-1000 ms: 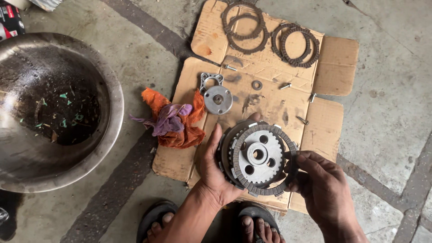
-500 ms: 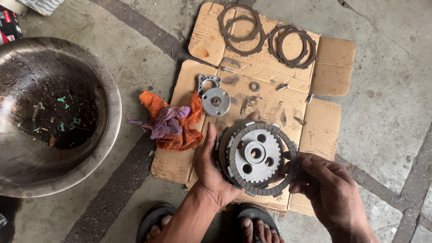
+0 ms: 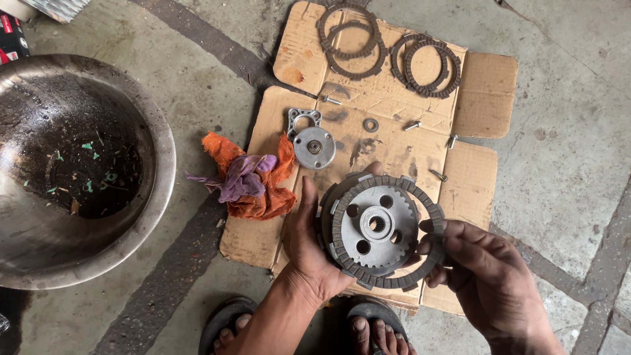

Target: The person sits at floor level and stacks friction and steel clutch plates onto the clutch hub, fitting the pressure plate over them. They then carry the assembled clutch unit to the motorcycle and seat it into the open engine clutch housing.

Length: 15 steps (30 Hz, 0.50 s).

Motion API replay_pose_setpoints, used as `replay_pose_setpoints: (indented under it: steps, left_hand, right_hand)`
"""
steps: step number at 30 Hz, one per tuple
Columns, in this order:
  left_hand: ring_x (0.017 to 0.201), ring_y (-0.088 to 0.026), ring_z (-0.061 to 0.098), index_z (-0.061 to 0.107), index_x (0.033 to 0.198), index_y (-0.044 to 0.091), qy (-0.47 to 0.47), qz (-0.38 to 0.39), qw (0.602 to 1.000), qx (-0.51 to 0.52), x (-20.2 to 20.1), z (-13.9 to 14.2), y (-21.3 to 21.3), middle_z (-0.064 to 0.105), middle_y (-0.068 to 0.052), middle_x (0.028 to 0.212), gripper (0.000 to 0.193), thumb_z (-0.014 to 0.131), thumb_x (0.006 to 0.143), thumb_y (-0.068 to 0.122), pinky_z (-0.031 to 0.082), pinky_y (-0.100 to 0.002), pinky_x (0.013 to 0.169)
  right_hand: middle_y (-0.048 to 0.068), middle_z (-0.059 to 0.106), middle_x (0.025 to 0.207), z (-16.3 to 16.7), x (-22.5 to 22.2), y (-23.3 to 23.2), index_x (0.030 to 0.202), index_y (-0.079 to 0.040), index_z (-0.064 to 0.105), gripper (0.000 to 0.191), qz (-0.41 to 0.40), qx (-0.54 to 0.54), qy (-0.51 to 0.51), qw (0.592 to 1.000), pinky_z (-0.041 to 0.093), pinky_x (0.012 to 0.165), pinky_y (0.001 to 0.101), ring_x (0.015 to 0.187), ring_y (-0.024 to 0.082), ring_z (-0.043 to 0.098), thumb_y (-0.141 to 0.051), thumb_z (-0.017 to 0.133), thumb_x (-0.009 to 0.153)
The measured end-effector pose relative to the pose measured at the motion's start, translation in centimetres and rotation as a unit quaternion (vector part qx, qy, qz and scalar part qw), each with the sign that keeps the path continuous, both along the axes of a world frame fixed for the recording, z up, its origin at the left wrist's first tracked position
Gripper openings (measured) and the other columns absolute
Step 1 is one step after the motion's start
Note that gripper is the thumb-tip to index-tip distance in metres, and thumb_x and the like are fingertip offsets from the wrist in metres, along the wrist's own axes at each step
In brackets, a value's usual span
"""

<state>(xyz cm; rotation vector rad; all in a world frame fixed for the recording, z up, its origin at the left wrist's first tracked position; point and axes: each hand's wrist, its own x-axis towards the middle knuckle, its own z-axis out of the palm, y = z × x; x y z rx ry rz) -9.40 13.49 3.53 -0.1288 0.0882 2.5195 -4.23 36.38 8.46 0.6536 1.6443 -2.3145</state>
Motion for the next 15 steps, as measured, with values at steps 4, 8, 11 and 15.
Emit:
replay_pose_setpoints:
  steps: [4, 8, 11, 15]
  left_hand:
    - [0.141, -0.037, 0.05, 0.039, 0.162, 0.017, -0.016, -0.024, 0.996, 0.083, 0.2, -0.3, -0.3, 0.049, -0.018, 0.157, 0.096, 0.036, 0.094, 0.084, 0.044, -0.071, 0.106]
    - [0.141, -0.038, 0.05, 0.035, 0.165, 0.017, -0.041, -0.026, 0.993, 0.108, 0.2, -0.6, -0.2, 0.046, -0.018, 0.158, 0.098, 0.037, 0.094, 0.084, 0.043, -0.073, 0.106]
    - [0.143, -0.037, 0.05, 0.033, 0.167, 0.017, -0.033, -0.019, 0.995, 0.088, 0.0, -0.8, 0.5, 0.045, -0.021, 0.159, 0.101, 0.037, 0.093, 0.085, 0.044, -0.062, 0.113]
    - [0.142, -0.04, 0.051, 0.032, 0.167, 0.013, -0.022, -0.022, 0.976, 0.215, 0.2, -0.9, 0.6, 0.045, -0.025, 0.162, 0.096, 0.036, 0.102, 0.082, 0.047, -0.054, 0.114]
  right_hand:
    - [0.017, 0.074, 0.104, 4.3, 0.1, -0.6, 0.115, 0.006, 0.068, 0.024, -0.037, 0.068, 0.124, 0.989, 0.06, 0.072, 0.0341, 0.087, 0.022, 0.071, -0.005, 0.066, 0.093]
    - [0.008, 0.074, 0.103, 6.3, -0.1, -1.9, 0.101, -0.002, 0.069, 0.017, 0.052, 0.363, 0.288, 0.884, 0.061, 0.073, 0.0264, 0.091, 0.014, 0.073, -0.006, 0.074, 0.085]
    - [0.004, 0.074, 0.1, 5.2, 0.5, -4.4, 0.089, -0.007, 0.075, 0.016, 0.12, 0.499, 0.254, 0.82, 0.064, 0.07, 0.0244, 0.091, 0.012, 0.074, 0.0, 0.079, 0.075]
    - [-0.002, 0.075, 0.097, 3.0, 1.1, -7.1, 0.094, -0.018, 0.082, 0.028, 0.223, 0.575, 0.359, 0.7, 0.057, 0.067, 0.0284, 0.079, 0.013, 0.069, -0.005, 0.085, 0.069]
